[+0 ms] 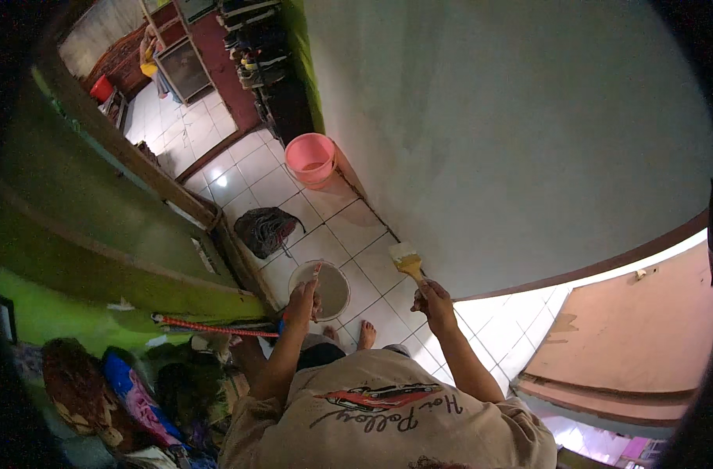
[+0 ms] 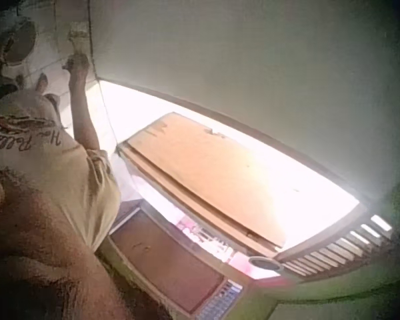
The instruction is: The person applies paint to interior wall surfaces using a handheld paintbrush, moving between different sections of the house while carrying a paint container.
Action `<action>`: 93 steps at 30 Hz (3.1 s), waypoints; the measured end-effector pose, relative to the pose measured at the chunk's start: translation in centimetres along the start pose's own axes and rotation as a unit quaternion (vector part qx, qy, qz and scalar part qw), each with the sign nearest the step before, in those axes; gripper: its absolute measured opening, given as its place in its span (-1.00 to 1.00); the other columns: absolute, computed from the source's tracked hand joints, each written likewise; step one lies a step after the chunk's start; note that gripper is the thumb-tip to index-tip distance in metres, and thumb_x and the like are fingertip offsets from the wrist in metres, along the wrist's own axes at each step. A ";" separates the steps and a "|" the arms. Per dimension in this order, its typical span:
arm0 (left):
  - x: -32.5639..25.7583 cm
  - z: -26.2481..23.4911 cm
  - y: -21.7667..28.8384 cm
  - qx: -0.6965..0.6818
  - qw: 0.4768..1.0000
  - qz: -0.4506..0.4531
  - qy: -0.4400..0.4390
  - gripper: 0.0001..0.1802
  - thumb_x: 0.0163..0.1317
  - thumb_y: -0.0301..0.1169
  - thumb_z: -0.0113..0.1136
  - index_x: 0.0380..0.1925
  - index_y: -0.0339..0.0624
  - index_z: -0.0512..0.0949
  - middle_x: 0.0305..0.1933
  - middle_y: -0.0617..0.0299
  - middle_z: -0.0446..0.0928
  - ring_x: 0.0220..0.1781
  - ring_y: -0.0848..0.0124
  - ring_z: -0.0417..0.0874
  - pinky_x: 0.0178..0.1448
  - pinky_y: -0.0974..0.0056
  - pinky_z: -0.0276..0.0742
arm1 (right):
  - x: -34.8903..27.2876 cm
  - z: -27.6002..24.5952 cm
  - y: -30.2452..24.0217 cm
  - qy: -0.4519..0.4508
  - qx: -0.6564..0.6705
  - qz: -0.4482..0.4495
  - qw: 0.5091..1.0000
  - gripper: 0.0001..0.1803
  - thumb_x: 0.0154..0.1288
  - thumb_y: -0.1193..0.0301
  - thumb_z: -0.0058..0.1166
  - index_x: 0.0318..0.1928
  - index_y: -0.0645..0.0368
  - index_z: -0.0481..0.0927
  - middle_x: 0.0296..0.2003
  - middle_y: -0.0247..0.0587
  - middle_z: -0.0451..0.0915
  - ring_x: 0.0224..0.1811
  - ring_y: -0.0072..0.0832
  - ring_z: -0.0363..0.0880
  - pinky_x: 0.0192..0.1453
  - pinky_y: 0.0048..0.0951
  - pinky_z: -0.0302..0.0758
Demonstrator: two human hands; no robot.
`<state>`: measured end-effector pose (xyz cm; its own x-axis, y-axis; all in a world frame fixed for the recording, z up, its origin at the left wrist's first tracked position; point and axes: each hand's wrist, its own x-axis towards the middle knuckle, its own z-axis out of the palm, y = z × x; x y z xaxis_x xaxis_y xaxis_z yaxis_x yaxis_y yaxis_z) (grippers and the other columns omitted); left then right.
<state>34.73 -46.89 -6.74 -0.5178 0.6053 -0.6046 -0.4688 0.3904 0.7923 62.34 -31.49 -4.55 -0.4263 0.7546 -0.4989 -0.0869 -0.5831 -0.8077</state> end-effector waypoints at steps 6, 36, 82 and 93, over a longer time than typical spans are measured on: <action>6.5 -0.3 0.2 0.019 0.998 0.002 -0.052 -0.57 0.23 -0.04 0.10 -0.25 -0.24 0.46 -0.70 0.28 0.35 -0.75 0.48 0.32 -0.63 0.37 0.27 | -0.6 -1.4 1.2 0.043 0.042 -0.014 0.998 -0.67 0.41 0.26 -0.06 -0.04 0.30 0.45 -0.45 -0.26 0.50 -0.49 -0.53 0.50 -0.38 -0.45 0.56; 31.7 -4.8 5.5 0.190 0.976 -0.082 -0.061 -0.58 0.26 -0.04 0.13 -0.49 -0.19 0.46 -0.62 0.23 0.43 -0.64 0.45 0.40 -0.54 0.32 0.29 | -3.4 9.6 5.2 0.339 0.240 -0.124 0.901 -0.50 0.41 0.18 -0.04 0.14 0.34 0.36 -0.28 -0.14 0.54 -0.44 -0.49 0.57 -0.32 -0.49 0.55; 6.9 37.9 -31.4 0.431 0.887 -0.115 0.118 -0.45 0.16 -0.14 0.12 -0.14 -0.53 0.49 -0.35 -0.17 0.62 -0.47 0.11 0.69 -0.49 0.17 0.58 | -39.0 -51.7 1.3 0.482 0.267 -0.176 0.816 -0.77 0.47 0.29 -0.17 -0.09 0.21 0.39 -0.33 -0.15 0.57 -0.49 -0.46 0.59 -0.32 -0.43 0.57; -3.6 41.2 -33.1 0.378 0.909 -0.105 0.143 -0.65 0.05 -0.42 0.14 -0.22 -0.51 0.50 -0.54 -0.05 0.57 -0.64 0.24 0.61 -0.55 0.19 0.51 | -28.1 -69.2 -6.8 0.312 0.234 -0.143 0.909 -0.74 0.45 0.26 -0.12 -0.10 0.21 0.42 -0.35 -0.20 0.58 -0.48 -0.50 0.60 -0.34 -0.46 0.58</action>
<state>81.58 -33.33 -27.42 -0.6888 0.2998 -0.6600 -0.0090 0.9068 0.4214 137.26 -27.92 -6.77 0.2559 0.8337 -0.4894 -0.5507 -0.2904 -0.7826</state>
